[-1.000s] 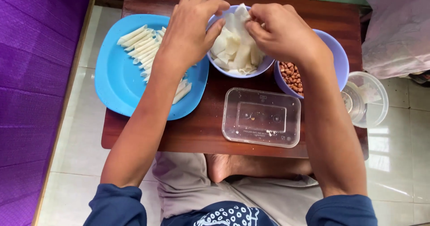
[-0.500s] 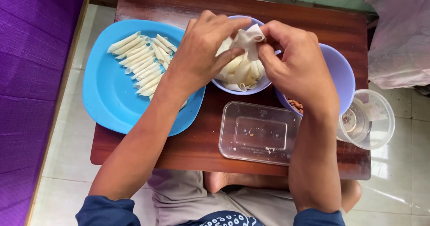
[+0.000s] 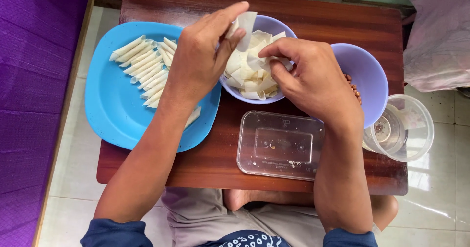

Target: Peeling garlic cloves and wrapping them with peanuts into small snack rolls.

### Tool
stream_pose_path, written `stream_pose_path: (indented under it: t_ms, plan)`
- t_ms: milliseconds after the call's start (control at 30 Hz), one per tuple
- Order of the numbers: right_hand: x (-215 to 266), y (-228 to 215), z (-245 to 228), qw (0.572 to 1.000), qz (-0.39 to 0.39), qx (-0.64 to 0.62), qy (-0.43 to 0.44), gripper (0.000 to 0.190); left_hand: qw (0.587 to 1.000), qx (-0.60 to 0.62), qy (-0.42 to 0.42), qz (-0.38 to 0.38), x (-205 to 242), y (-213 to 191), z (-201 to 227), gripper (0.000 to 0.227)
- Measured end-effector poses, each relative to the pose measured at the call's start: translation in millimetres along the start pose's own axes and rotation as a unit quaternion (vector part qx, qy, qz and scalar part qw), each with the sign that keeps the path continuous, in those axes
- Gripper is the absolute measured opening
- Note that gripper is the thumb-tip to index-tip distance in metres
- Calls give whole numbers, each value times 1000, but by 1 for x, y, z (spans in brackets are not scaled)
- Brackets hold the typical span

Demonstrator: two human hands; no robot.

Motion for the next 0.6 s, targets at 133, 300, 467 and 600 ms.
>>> stream_pose_path:
  t_ms: [133,300,467,600]
  plan:
    - [1,1,-8,999,-15,19,-39,29,999,38,-20,12,-1,-5,-3,26]
    - [0,-14,-14,994,67,-90,-17,40,984,157,-68,-49,0,4,-6,10]
    - [6,-8,1,978,14,-199,60,14,977,187,-79,-71,3,10,-3,10]
    - [13,-2,8,963,-51,-242,102,23,978,199,-51,-43,0,3,9,6]
Point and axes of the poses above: each hand's wrist, its own x-axis away from the middle knuckle, its own y-axis out of the palm, z = x × y, the point moved 9 cm from there along -x, towards the middle knuckle, and after that the axes turned 1 degree about -x, right-handed, at the moved point
